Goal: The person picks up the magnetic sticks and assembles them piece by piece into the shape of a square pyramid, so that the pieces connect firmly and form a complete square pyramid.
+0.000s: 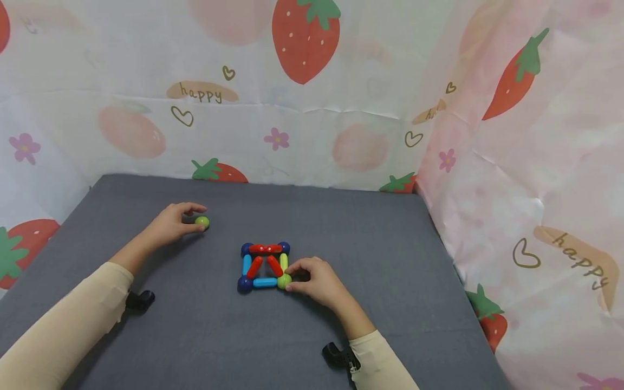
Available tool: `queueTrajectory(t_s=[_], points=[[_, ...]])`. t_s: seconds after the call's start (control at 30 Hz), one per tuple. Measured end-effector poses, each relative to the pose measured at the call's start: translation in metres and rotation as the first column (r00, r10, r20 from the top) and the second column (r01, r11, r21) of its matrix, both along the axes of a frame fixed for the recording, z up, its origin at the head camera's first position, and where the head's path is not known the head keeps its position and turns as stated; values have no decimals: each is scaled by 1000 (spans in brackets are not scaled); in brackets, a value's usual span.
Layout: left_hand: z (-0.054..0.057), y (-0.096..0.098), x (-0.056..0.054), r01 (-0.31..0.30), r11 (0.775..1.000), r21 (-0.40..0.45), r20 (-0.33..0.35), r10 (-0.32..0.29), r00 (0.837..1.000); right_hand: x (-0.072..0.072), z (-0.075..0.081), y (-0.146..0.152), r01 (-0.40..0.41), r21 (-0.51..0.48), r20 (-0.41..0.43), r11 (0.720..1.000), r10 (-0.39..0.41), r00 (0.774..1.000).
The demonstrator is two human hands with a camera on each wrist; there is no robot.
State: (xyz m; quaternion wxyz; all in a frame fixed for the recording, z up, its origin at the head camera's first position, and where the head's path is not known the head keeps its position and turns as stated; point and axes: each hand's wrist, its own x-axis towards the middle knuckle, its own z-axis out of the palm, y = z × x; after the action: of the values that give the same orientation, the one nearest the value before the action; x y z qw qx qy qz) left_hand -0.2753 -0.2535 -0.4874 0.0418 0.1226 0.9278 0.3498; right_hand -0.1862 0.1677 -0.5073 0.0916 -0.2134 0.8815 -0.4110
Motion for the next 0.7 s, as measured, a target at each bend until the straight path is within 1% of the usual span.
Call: queueTrajectory(t_s=[0.1,0.17,0.3,0.7], points=[[0,-1,-3,-4,1000,17,21,4,1000,0,1,0,-1,1,3,1000,1,1000],[-1,0,-4,-10,1000,24,48,9,999,0,1,1,-2,-1,6,1000,2,1000],[-3,0,-5,-20,1000,15,92,19,996,1,1,1,-5,-6,7,1000,5,1000],[-2,3,-6,-36,998,-44,101,40,994,1,1,2,-11,-13,4,1000,11,1000]])
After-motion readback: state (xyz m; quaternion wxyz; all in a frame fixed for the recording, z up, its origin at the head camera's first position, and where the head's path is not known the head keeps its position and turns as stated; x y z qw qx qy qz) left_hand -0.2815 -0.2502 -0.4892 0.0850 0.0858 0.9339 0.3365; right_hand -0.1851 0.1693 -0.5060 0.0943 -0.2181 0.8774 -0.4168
